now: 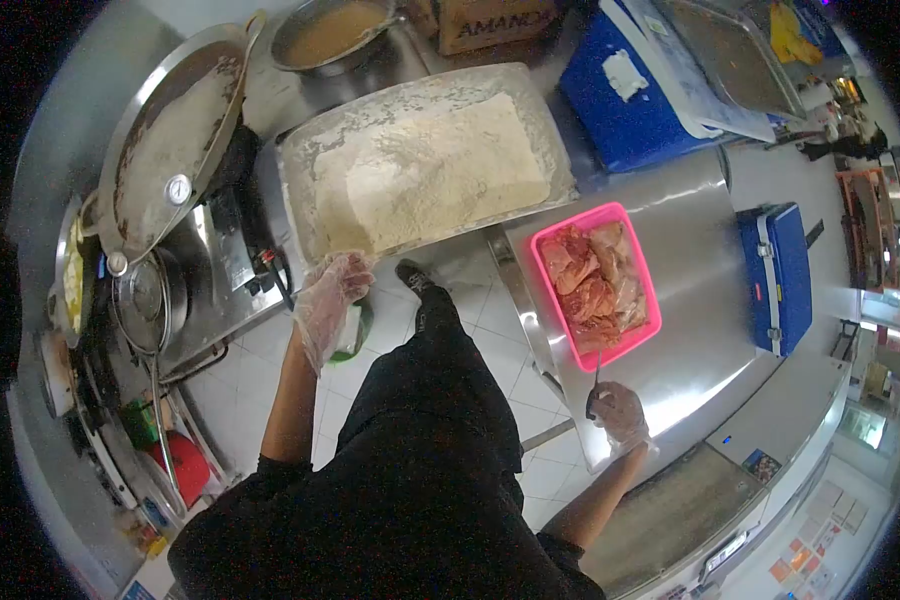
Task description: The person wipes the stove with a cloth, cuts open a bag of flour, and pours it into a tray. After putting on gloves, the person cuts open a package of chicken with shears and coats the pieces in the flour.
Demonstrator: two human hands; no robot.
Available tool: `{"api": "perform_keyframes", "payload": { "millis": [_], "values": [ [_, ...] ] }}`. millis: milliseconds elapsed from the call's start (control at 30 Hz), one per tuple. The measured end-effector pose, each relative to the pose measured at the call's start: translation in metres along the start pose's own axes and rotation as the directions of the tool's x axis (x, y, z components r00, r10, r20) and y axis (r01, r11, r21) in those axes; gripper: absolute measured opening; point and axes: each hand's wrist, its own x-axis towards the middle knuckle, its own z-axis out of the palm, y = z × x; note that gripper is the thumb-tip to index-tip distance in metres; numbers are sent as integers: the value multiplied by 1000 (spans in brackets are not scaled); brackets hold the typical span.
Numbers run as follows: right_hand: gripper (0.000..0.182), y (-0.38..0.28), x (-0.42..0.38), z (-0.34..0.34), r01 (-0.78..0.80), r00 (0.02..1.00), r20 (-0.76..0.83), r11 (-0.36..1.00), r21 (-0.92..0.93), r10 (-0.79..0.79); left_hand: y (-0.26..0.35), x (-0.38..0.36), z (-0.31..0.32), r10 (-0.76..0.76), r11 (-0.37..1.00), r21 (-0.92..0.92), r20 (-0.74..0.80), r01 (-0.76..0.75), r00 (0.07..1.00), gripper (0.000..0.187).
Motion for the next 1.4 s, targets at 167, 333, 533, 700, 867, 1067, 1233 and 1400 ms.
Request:
{"api": "perform_keyframes", "payload": {
  "millis": [167, 333, 533, 700, 867, 1067, 1233, 1400],
  "values": [
    [28, 14, 1, -9, 221, 974, -105, 953, 207, -203, -13, 0, 45, -13, 990, 138, 68, 3, 998, 22],
    [41, 49, 18, -32, 256, 966, -84, 860, 442, -244, -50, 15, 143, -81, 907, 415, 348, -76, 934, 27],
    [35, 96, 37, -39, 299, 953, -196, 802, 517, -229, -154, 50, 312, -166, 25, 697, 710, -717, 685, 25],
    [33, 144, 24, -27, 338, 928, -347, 703, 626, -137, -187, 114, 376, 42, 10, 700, 713, -714, 700, 26],
    [34, 145, 38, -32, 243, 929, -368, 825, 510, -46, -159, 150, 339, 37, -79, 842, 537, -533, 843, 25],
    [34, 69, 81, -91, 240, 945, -256, 962, 129, -201, -152, 123, 298, -111, -224, 843, 477, -489, 872, 27],
    [34, -5, 125, -118, 341, 911, -127, 889, -306, -393, -104, 85, 303, -165, -38, 843, 524, -536, 836, 23],
    [37, -57, 166, -102, 487, 803, -125, 763, -424, -582, -76, 111, 244, 97, 288, 809, 508, -513, 856, 20]
  ]
}}
